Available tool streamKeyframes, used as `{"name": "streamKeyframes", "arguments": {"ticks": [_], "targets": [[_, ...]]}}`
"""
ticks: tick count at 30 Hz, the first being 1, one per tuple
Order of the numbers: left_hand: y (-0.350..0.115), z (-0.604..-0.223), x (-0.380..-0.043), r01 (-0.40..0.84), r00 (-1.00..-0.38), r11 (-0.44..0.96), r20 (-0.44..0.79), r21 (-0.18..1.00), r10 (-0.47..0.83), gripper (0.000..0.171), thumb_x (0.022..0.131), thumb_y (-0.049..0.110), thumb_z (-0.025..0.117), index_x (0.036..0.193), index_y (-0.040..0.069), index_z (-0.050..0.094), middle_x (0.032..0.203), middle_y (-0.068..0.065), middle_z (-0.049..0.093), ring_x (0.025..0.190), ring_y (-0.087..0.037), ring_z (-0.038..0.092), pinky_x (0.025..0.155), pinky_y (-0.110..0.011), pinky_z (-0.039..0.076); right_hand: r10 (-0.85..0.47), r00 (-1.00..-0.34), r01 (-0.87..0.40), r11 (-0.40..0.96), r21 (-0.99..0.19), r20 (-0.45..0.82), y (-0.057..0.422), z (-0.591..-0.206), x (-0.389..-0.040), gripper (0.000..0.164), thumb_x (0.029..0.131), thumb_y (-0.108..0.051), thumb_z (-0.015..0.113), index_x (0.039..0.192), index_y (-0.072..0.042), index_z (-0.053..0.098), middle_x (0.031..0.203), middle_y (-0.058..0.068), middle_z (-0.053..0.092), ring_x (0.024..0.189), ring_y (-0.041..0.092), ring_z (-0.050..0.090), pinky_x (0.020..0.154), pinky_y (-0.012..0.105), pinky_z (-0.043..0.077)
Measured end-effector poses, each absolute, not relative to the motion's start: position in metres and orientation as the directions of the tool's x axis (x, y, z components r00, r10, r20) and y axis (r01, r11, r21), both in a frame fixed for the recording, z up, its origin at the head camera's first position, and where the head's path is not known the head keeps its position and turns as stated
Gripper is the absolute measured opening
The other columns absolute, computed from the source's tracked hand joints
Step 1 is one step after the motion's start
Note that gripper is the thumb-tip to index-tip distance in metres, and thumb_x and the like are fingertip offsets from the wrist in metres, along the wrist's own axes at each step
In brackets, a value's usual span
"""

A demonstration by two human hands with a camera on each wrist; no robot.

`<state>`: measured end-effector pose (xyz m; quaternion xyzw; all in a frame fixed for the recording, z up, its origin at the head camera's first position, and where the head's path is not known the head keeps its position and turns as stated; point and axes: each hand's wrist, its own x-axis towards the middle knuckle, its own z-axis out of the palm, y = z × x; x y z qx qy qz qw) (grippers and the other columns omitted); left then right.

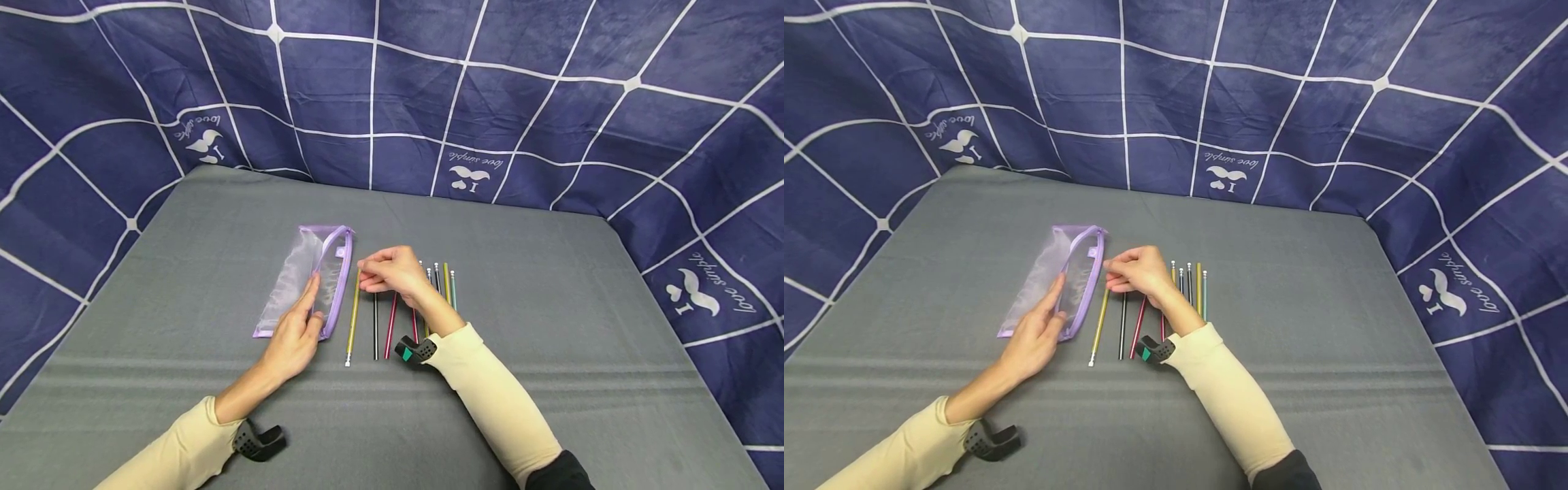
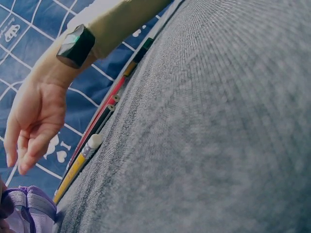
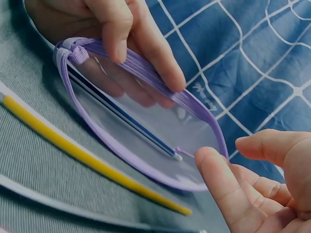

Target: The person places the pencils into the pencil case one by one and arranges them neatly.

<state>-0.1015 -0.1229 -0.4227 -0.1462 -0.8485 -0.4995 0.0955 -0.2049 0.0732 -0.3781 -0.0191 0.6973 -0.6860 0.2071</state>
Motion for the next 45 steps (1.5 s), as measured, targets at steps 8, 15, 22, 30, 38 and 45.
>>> {"name": "streamKeyframes", "arguments": {"ticks": [8,15,22,30,38,45], "targets": [[-0.122,-0.422,-0.101,0.328,-0.945,0.452,0.290,0.829,0.155,0.062,0.092,-0.009,0.045,0.151,-0.008,0.028,0.157,-0.023,0.026,0.145,-0.034,0.024,0.119,-0.037,0.018,-0.248,-0.933,0.262,0.029,-0.965,-0.260,0.104,-0.379,-0.204,0.026,0.089,0.001,0.066,0.107,0.019,0.063,0.071,0.012,0.069,0.059,0.015,0.069,0.060,0.028,0.060],[-0.122,-0.423,-0.103,0.327,-0.945,0.451,0.290,0.831,0.150,0.062,0.091,-0.008,0.044,0.151,-0.007,0.028,0.157,-0.024,0.026,0.145,-0.035,0.025,0.119,-0.027,0.016,-0.221,-0.944,0.249,0.014,-0.969,-0.246,0.128,-0.382,-0.203,0.025,0.088,0.002,0.065,0.106,0.020,0.062,0.070,0.011,0.068,0.058,0.016,0.069,0.060,0.028,0.060],[-0.124,-0.422,-0.103,0.321,-0.947,0.449,0.286,0.834,0.146,0.063,0.091,-0.009,0.044,0.152,-0.007,0.027,0.157,-0.025,0.026,0.145,-0.035,0.024,0.119,-0.040,0.018,-0.194,-0.946,0.261,0.024,-0.965,-0.261,0.145,-0.383,-0.200,0.023,0.088,0.003,0.065,0.105,0.018,0.063,0.070,0.011,0.069,0.058,0.016,0.069,0.059,0.028,0.060],[-0.122,-0.422,-0.104,0.323,-0.946,0.447,0.287,0.834,0.149,0.063,0.091,-0.009,0.044,0.152,-0.007,0.027,0.157,-0.023,0.025,0.145,-0.034,0.024,0.119,-0.039,0.017,-0.157,-0.952,0.261,0.028,-0.965,-0.262,0.164,-0.384,-0.200,0.025,0.089,0.002,0.065,0.106,0.019,0.062,0.069,0.010,0.068,0.057,0.014,0.069,0.057,0.026,0.059],[-0.122,-0.422,-0.104,0.319,-0.948,0.444,0.282,0.837,0.150,0.062,0.092,-0.008,0.044,0.152,-0.007,0.027,0.157,-0.024,0.025,0.146,-0.034,0.023,0.119,-0.042,0.018,-0.155,-0.953,0.257,0.035,-0.966,-0.259,0.177,-0.387,-0.199,0.025,0.089,0.002,0.065,0.107,0.019,0.061,0.070,0.010,0.069,0.059,0.015,0.069,0.059,0.027,0.059],[-0.123,-0.422,-0.104,0.320,-0.948,0.447,0.277,0.836,0.160,0.062,0.092,-0.008,0.043,0.152,-0.008,0.027,0.157,-0.024,0.025,0.145,-0.035,0.023,0.118,-0.021,0.014,-0.125,-0.957,0.260,0.038,-0.965,-0.263,0.190,-0.389,-0.199,0.020,0.088,0.004,0.065,0.103,0.016,0.062,0.070,0.009,0.069,0.057,0.014,0.069,0.057,0.025,0.059]]}}
